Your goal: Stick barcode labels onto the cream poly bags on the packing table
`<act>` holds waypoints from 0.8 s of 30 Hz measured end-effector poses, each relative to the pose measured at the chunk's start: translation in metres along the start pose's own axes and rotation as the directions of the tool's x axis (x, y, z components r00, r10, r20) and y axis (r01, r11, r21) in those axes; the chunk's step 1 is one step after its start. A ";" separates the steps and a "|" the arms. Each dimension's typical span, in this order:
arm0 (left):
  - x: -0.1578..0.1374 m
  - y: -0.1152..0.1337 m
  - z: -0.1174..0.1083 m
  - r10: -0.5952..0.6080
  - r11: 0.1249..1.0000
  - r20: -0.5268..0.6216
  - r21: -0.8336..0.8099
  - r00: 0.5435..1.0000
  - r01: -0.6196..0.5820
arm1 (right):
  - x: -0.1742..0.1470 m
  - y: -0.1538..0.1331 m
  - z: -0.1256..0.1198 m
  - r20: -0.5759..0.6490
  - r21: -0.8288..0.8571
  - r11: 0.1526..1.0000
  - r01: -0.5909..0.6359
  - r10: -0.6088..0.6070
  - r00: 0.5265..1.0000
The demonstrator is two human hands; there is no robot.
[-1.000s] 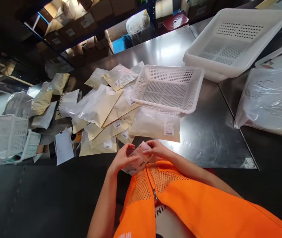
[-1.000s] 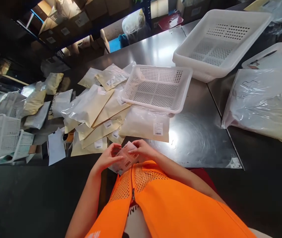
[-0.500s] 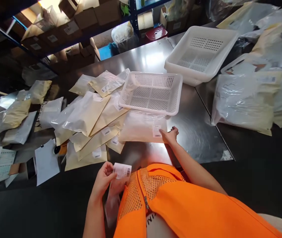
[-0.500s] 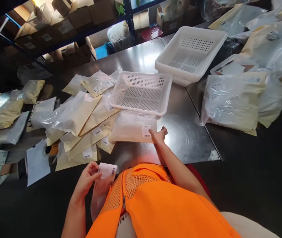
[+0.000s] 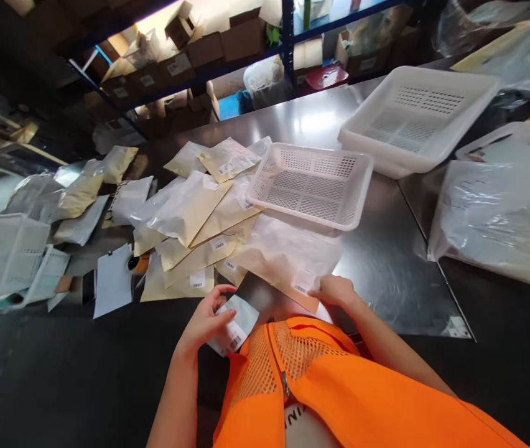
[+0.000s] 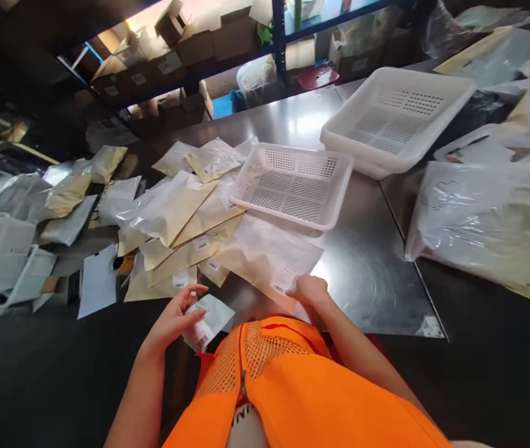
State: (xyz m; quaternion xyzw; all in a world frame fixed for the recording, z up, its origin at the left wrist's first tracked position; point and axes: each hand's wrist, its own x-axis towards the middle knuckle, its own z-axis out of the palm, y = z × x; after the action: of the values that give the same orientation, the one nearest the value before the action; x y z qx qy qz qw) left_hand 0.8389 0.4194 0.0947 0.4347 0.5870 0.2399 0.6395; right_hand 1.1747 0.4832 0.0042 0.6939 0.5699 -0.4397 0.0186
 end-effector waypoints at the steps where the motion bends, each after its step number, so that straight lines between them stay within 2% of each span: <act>1: -0.001 0.007 0.000 0.027 0.999 0.021 0.047 0.999 -0.028 | -0.011 -0.006 -0.003 0.009 -0.074 0.997 0.023 -0.023 1.000; 3: -0.001 0.023 0.002 0.069 0.986 0.078 0.149 0.995 -0.080 | -0.027 -0.028 -0.007 0.004 -0.109 0.976 0.187 -0.188 0.982; 4: -0.001 0.030 0.003 0.083 0.975 0.111 0.195 0.990 -0.103 | -0.032 -0.042 -0.008 0.008 -0.062 0.939 0.339 -0.339 0.941; 5: 0.000 0.037 0.005 0.089 0.964 0.148 0.236 0.985 -0.122 | -0.034 -0.058 -0.008 0.026 0.031 0.859 0.511 -0.512 0.859; 6: 0.000 0.044 0.007 0.095 0.953 0.182 0.268 0.979 -0.142 | -0.034 -0.075 -0.007 0.065 0.160 0.734 0.660 -0.675 0.735; 7: 0.000 0.050 0.009 0.104 0.943 0.213 0.288 0.971 -0.164 | -0.033 -0.091 -0.006 0.122 0.306 0.593 0.745 -0.800 0.587; 8: 0.000 0.054 0.010 0.114 0.936 0.240 0.301 0.964 -0.185 | -0.030 -0.106 -0.003 0.202 0.434 0.487 0.758 -0.872 0.445; 9: -0.001 0.058 0.011 0.120 0.928 0.258 0.314 0.959 -0.201 | -0.026 -0.119 -0.001 0.297 0.516 0.440 0.735 -0.897 0.328; 10: -0.002 0.060 0.010 0.120 0.921 0.264 0.331 0.957 -0.207 | -0.022 -0.131 0.002 0.388 0.545 0.443 0.712 -0.886 0.254; 11: -0.004 0.061 0.009 0.112 0.912 0.253 0.358 0.961 -0.201 | -0.018 -0.139 0.005 0.459 0.536 0.469 0.702 -0.860 0.224; 14: -0.010 0.057 0.003 0.048 0.887 0.114 0.451 0.992 -0.095 | -0.012 -0.155 0.011 0.530 0.457 0.529 0.715 -0.807 0.259; 16: -0.014 0.051 0.000 0.003 0.869 0.017 0.495 1.000 -0.011 | -0.013 -0.159 0.015 0.518 0.417 0.509 0.753 -0.814 0.264; 18: -0.017 0.044 0.001 -0.009 0.843 -0.011 0.538 1.000 0.013 | -0.017 -0.160 0.019 0.497 0.371 0.451 0.812 -0.835 0.237; 20: -0.018 0.038 0.004 0.039 0.822 -0.007 0.568 0.999 -0.028 | -0.023 -0.158 0.026 0.425 0.291 0.366 0.884 -0.877 0.223; 22: -0.017 0.033 0.008 0.091 0.834 -0.006 0.547 0.996 -0.073 | -0.031 -0.153 0.035 0.295 0.164 0.259 0.952 -0.934 0.204; 24: -0.014 0.028 0.007 0.112 0.867 -0.019 0.490 0.994 -0.088 | -0.040 -0.144 0.042 0.134 0.020 0.138 0.990 -0.982 0.134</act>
State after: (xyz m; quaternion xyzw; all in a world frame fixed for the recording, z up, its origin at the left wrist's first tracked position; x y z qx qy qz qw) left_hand 0.8487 0.4201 0.1250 0.6062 0.6201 0.1268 0.4816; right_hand 1.0348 0.4804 0.0718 0.1225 0.8985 -0.3619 -0.2161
